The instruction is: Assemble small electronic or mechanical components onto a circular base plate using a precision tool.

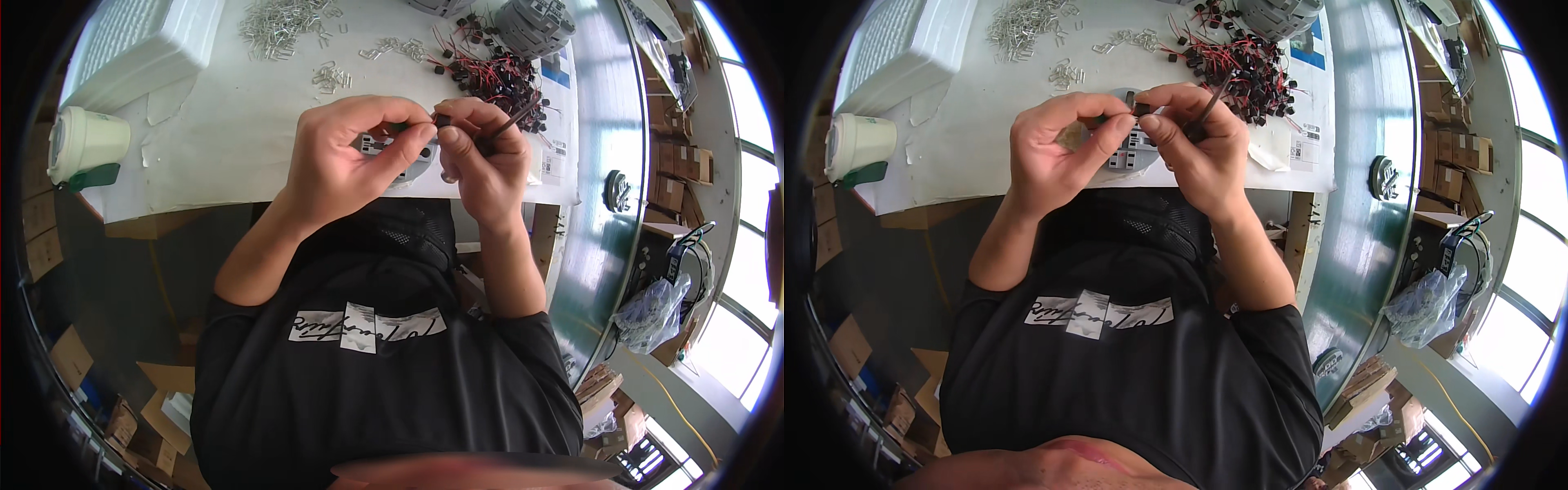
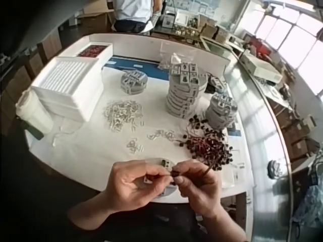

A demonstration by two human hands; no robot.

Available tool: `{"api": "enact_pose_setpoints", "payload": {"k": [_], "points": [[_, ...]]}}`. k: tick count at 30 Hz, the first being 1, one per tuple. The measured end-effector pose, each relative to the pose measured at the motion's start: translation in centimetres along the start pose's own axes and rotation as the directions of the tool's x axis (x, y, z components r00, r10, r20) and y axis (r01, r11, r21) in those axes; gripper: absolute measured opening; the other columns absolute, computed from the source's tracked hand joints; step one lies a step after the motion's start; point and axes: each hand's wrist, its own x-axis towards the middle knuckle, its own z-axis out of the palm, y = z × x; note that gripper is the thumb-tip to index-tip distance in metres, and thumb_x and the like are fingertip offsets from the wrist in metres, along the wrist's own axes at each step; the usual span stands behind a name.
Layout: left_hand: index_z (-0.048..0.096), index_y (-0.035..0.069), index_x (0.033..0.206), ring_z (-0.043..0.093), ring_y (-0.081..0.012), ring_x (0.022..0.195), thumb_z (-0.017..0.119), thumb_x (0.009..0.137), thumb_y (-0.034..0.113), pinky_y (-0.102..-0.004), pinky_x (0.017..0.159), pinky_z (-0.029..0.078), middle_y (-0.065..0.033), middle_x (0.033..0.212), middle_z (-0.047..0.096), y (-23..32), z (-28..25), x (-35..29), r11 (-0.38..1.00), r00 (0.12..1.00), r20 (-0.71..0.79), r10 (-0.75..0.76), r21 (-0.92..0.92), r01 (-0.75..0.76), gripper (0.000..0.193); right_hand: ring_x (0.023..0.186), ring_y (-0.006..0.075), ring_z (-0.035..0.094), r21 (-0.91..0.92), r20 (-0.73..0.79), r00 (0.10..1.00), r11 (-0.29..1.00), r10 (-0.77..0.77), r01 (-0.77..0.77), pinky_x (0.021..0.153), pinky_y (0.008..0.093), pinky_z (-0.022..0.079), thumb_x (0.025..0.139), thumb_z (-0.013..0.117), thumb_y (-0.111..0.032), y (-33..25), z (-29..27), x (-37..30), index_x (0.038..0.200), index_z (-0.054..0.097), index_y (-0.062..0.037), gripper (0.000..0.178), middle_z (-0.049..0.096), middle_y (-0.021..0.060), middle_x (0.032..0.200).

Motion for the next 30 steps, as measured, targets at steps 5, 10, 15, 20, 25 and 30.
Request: {"api": "enact_pose_setpoints", "payload": {"k": [5, 10, 15, 20, 25, 30], "points": [[0.074, -0.004, 0.099, 0.064, -0.0046, 0.070, 0.077, 0.096, 0.010, -0.0220, 0.063, 0.052, -0.0006, 0.079, 0.073, 0.4, 0.8, -0.1, 0.891, 0.942, 0.072, -0.328, -0.309, 0.334, 0.014, 0.081, 0.0070, 0.063, -0.095, -0.026, 0.962, 0.959, -0.271, 0.267, 0.066, 0.0221, 0.049, 0.090, 0.079, 0.004, 0.8, 0.2, 0.1, 0.115, 0.072, -0.0004, 0.026, 0.072, 0.0048, 0.102], [0.074, -0.002, 0.099, 0.060, -0.0023, 0.067, 0.074, 0.099, 0.014, -0.0215, 0.058, 0.047, 0.0009, 0.076, 0.069, 0.7, -1.5, 0.9, 0.913, 0.883, 0.271, -0.383, -0.033, 0.406, 0.017, 0.079, 0.0152, 0.066, -0.584, 0.210, 0.893, 0.681, -0.398, 0.441, 0.067, 0.0276, 0.053, 0.087, 0.079, 0.005, -0.5, -1.6, -0.1, 0.113, 0.073, -0.0024, 0.027, 0.071, 0.0071, 0.104], [0.073, 0.000, 0.096, 0.062, -0.0116, 0.063, 0.077, 0.096, 0.018, -0.0302, 0.058, 0.047, -0.0021, 0.074, 0.068, -0.6, -2.5, 1.2, 0.878, 0.802, 0.396, -0.448, 0.363, 0.312, 0.018, 0.079, 0.0219, 0.069, -0.683, 0.164, 0.971, 0.690, -0.174, 0.239, 0.066, 0.0324, 0.055, 0.086, 0.079, 0.001, 0.2, -2.1, -1.2, 0.108, 0.073, -0.0043, 0.023, 0.071, 0.0080, 0.105], [0.073, 0.004, 0.106, 0.066, -0.0272, 0.087, 0.085, 0.085, 0.019, -0.0421, 0.075, 0.051, -0.0079, 0.088, 0.072, -0.7, -1.7, 0.0, 0.746, 0.900, 0.348, -0.261, 0.664, -0.040, 0.029, 0.081, 0.0249, 0.072, -0.884, 0.239, 0.958, 0.374, -0.157, 0.281, 0.066, 0.0358, 0.057, 0.087, 0.074, -0.004, 0.8, -1.7, -1.4, 0.103, 0.073, -0.0070, 0.016, 0.070, 0.0063, 0.109], [0.064, 0.009, 0.136, 0.063, -0.0339, 0.120, 0.094, 0.071, 0.022, -0.0455, 0.097, 0.054, -0.0133, 0.119, 0.071, -2.2, -1.7, -1.1, 0.781, 0.964, 0.262, 0.044, 0.592, -0.196, 0.072, 0.078, 0.0251, 0.073, -0.886, 0.385, 0.905, 0.202, -0.182, 0.417, 0.066, 0.0369, 0.059, 0.084, 0.070, -0.005, 1.0, -2.0, -1.4, 0.106, 0.075, -0.0108, 0.023, 0.070, 0.0026, 0.114], [0.053, 0.011, 0.149, 0.060, -0.0361, 0.127, 0.098, 0.065, 0.024, -0.0452, 0.106, 0.052, -0.0147, 0.136, 0.065, -3.6, -1.5, -2.8, 0.872, 0.973, 0.229, -0.015, 0.479, -0.099, 0.096, 0.080, 0.0246, 0.074, -0.916, 0.334, 0.908, 0.143, -0.253, 0.376, 0.065, 0.0358, 0.060, 0.085, 0.071, -0.005, 3.0, -1.4, -4.6, 0.120, 0.076, -0.0121, 0.036, 0.070, 0.0008, 0.118]]}}
